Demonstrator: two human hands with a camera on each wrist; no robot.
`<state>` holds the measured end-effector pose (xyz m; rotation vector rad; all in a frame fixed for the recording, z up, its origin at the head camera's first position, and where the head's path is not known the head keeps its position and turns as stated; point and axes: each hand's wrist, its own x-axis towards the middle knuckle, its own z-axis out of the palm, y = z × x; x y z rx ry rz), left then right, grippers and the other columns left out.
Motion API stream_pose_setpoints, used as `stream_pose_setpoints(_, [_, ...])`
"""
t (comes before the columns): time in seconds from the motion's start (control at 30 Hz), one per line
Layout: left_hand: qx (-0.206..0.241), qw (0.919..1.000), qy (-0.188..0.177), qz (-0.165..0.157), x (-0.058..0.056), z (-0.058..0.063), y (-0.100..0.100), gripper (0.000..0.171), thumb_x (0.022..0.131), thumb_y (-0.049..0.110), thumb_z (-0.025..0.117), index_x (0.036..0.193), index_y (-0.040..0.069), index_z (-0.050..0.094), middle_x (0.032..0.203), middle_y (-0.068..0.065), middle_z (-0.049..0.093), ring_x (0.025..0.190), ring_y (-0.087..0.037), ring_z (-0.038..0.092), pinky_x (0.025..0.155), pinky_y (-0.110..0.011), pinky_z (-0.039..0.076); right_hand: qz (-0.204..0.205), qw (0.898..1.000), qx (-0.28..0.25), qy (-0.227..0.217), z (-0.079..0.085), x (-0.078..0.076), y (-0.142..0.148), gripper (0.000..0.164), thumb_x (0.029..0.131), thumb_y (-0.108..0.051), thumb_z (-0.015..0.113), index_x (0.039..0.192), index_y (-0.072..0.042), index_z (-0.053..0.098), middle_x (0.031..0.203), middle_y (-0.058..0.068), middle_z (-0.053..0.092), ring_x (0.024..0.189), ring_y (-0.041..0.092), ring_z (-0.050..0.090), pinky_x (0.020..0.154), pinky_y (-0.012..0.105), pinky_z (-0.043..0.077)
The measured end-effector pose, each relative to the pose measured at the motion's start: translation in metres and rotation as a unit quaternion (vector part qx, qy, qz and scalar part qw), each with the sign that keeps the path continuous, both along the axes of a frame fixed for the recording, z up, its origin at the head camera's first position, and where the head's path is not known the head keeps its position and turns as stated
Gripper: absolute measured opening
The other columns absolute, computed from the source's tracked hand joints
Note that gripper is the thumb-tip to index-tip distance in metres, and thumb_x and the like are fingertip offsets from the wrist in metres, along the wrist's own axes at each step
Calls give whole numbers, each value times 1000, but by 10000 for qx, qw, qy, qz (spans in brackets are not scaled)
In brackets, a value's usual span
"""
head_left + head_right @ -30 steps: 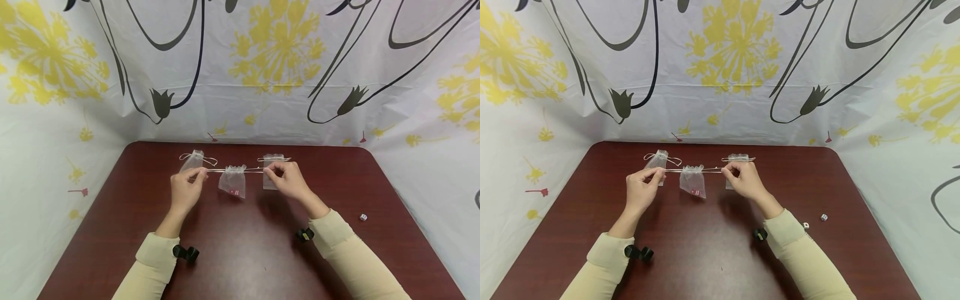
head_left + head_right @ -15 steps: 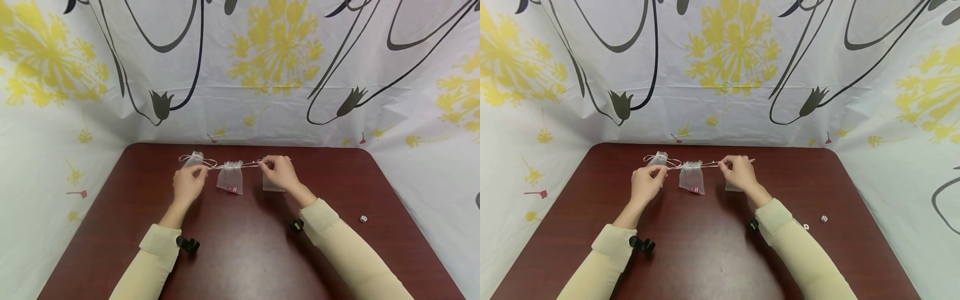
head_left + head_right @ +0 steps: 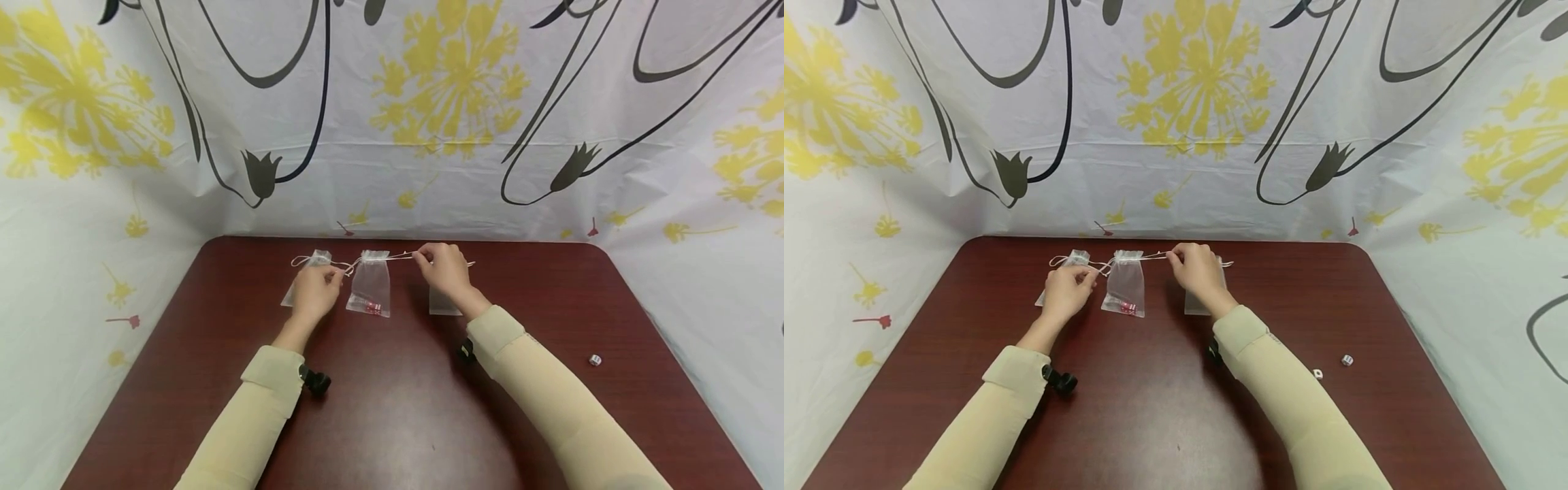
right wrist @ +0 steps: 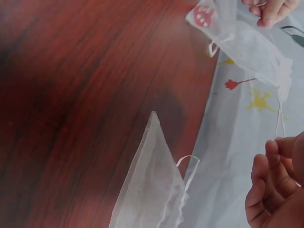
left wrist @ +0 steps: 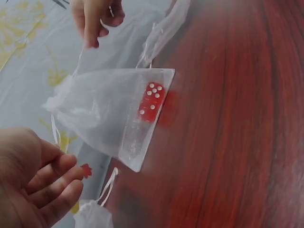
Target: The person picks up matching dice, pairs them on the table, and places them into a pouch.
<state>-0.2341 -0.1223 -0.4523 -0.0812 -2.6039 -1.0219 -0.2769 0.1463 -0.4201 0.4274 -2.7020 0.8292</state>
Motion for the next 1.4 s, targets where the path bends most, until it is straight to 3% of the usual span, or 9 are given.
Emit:
stream_pose_setpoints(0.23, [-31, 9997, -216, -111, 0, 3, 5, 21, 97, 16, 65, 90, 3, 80, 74, -5, 74, 64, -20, 65, 68, -38, 50, -231, 9984, 358, -374, -4, -8, -4, 24, 101, -29, 64, 104, -11, 79, 81, 4, 73, 61, 22, 62, 56, 40, 48])
stream_pose_setpoints(0.43, [-249, 9991, -324, 78, -2, 3, 3, 26, 96, 23, 67, 110, 3, 76, 86, -7, 76, 78, -24, 69, 77, -42, 52, -2, 9990, 288, -349, -10, -11, -7, 31, 100, -31, 67, 122, -12, 74, 106, 6, 76, 88, 28, 70, 78, 50, 54])
stream_pose_setpoints(0.6, [-240, 9996, -167, 42, -2, 3, 2, 37, 95, 25, 68, 125, 3, 69, 98, -12, 72, 92, -30, 66, 85, -47, 51, 312, 9994, 51, -165, -15, -4, -6, 34, 98, -23, 68, 126, -4, 69, 113, 13, 73, 102, 32, 68, 89, 47, 53])
stream_pose_setpoints(0.73, [-656, 9977, 85, -176, 0, 4, 2, 35, 96, 22, 67, 125, 4, 69, 112, -17, 71, 105, -35, 65, 95, -49, 50, 410, 9990, 194, -4, -16, 7, -3, 33, 98, -23, 68, 125, -4, 70, 116, 14, 72, 106, 33, 67, 90, 47, 53])
stream_pose_setpoints(0.87, [-1246, 9908, 283, -437, 3, 5, 6, 35, 97, 24, 66, 127, 6, 68, 124, -17, 67, 116, -37, 62, 102, -51, 47, 395, 9973, 559, 276, -14, 20, 3, 36, 98, -27, 66, 127, -6, 68, 123, 13, 69, 114, 33, 64, 95, 50, 51])
stream_pose_setpoints(1.0, [-1822, 9800, 471, -653, 8, 6, 15, 38, 99, 29, 64, 130, 7, 68, 128, -14, 65, 121, -34, 59, 107, -53, 42, 339, 9924, 827, 851, -16, 33, 13, 37, 96, -26, 67, 126, -5, 69, 126, 15, 67, 123, 35, 59, 100, 54, 48])
stream_pose_setpoints(1.1, [-2136, 9730, 402, -776, 12, 6, 23, 43, 101, 35, 61, 135, 9, 65, 136, -13, 61, 132, -32, 51, 112, -56, 35, 267, 9878, 1002, 1164, -20, 44, 22, 40, 96, -28, 67, 128, -4, 68, 129, 16, 65, 127, 37, 55, 99, 58, 46])
stream_pose_setpoints(1.27, [-2521, 9625, -3, -1002, 20, 4, 38, 54, 103, 48, 52, 145, 13, 56, 151, -13, 47, 146, -33, 34, 118, -57, 26, 10, 9878, 1235, 951, -23, 65, 38, 51, 98, -37, 63, 138, -6, 61, 140, 19, 57, 136, 39, 47, 103, 61, 38])
stream_pose_setpoints(1.4, [-2703, 9555, -34, -1182, 24, 3, 53, 58, 104, 51, 49, 147, 14, 54, 154, -14, 44, 148, -33, 30, 120, -55, 23, -209, 9870, 1397, 772, -24, 79, 52, 56, 98, -41, 61, 142, -6, 57, 145, 21, 53, 139, 39, 42, 109, 61, 33])
